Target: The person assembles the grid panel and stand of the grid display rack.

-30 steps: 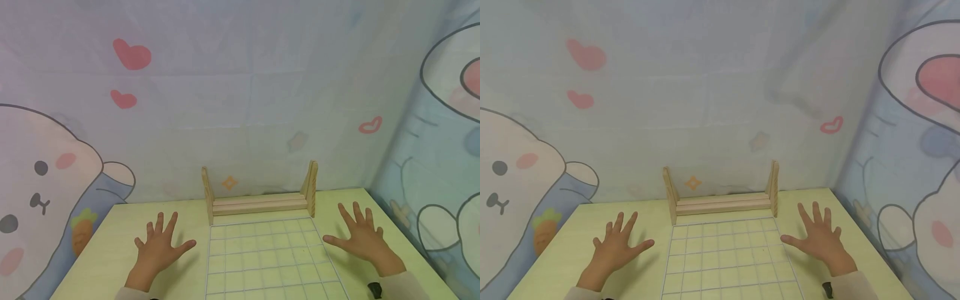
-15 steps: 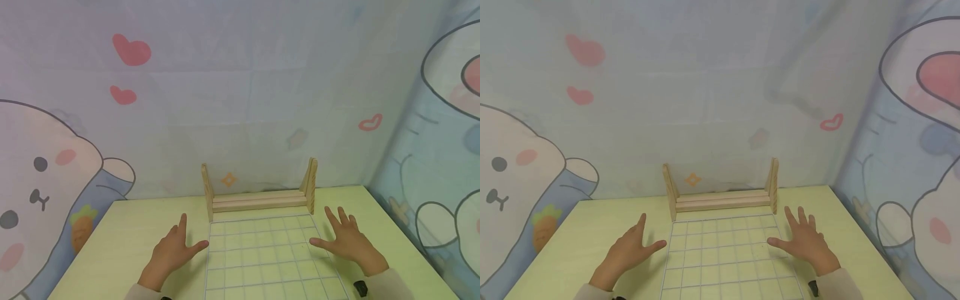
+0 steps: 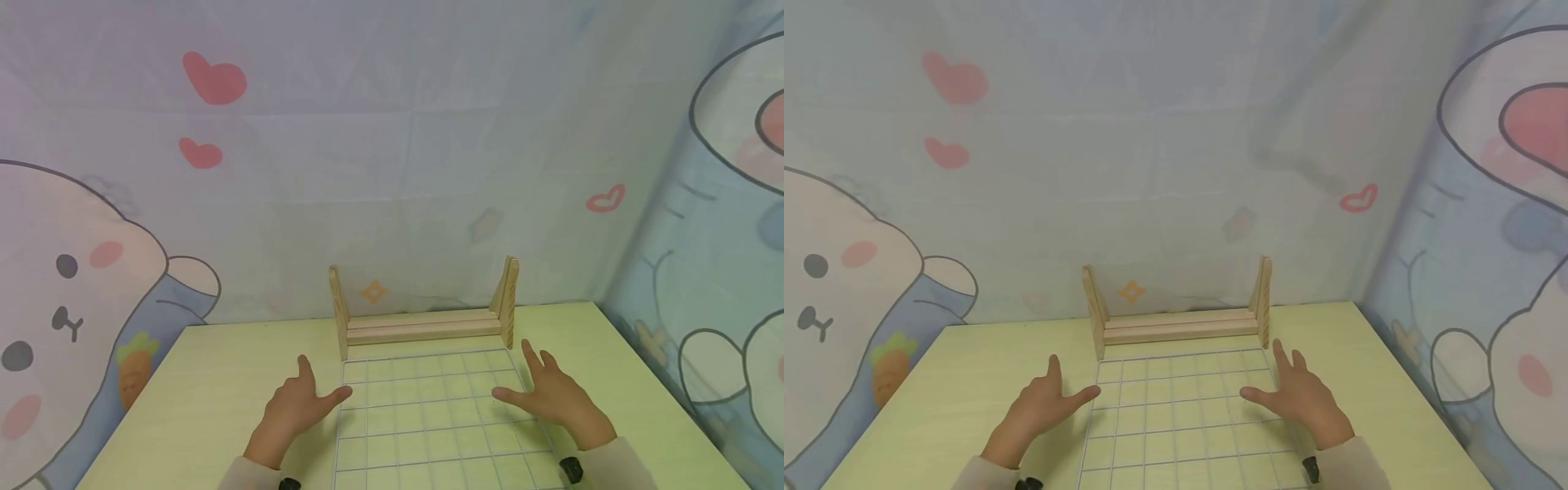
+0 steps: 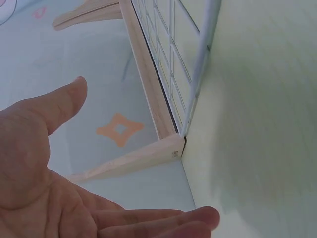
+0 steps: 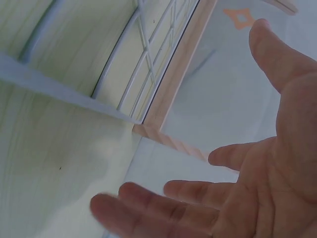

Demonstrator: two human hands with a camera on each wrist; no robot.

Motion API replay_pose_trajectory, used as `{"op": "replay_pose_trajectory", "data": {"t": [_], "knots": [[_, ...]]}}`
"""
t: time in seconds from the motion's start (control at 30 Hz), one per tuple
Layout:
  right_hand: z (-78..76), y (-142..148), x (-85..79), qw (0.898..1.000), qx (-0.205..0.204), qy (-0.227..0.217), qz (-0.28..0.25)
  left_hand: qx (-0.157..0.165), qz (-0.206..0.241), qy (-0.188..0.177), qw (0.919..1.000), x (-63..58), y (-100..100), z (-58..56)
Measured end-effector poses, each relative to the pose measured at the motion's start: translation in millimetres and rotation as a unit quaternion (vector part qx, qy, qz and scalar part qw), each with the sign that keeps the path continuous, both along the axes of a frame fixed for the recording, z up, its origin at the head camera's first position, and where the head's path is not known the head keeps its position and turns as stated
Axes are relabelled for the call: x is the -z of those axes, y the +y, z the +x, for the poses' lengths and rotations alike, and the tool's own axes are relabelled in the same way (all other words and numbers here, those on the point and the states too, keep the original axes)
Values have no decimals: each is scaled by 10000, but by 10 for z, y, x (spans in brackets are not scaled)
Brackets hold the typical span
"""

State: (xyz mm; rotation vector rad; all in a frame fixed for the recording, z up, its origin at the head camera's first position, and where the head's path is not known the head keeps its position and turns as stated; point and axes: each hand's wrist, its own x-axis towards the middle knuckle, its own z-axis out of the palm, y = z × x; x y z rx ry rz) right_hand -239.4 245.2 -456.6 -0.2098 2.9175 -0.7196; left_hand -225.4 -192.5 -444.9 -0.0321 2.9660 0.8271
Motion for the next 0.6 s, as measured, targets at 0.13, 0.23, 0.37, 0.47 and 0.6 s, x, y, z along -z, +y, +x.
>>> {"op": "replay_pose_trajectory", "data": {"t": [0.13, 0.23, 0.37, 0.47, 0.6], "knots": [[-15, -55, -6, 9998, 75, -166, -55, -22, 83, -136, 9999, 16, 75, 1], [-23, -105, -18, 9995, 118, -278, -106, -26, 128, -217, 9997, 32, 149, 2], [-20, -168, -1, 9987, 135, -461, -166, -4, 183, -352, 9992, 63, 233, 9], [-7, -197, 23, 9982, 114, -553, -176, 10, 180, -443, 9989, 82, 269, 19], [5, -215, 47, 9985, 123, -536, -81, 57, 260, -572, 9980, 105, 299, 26]]}}
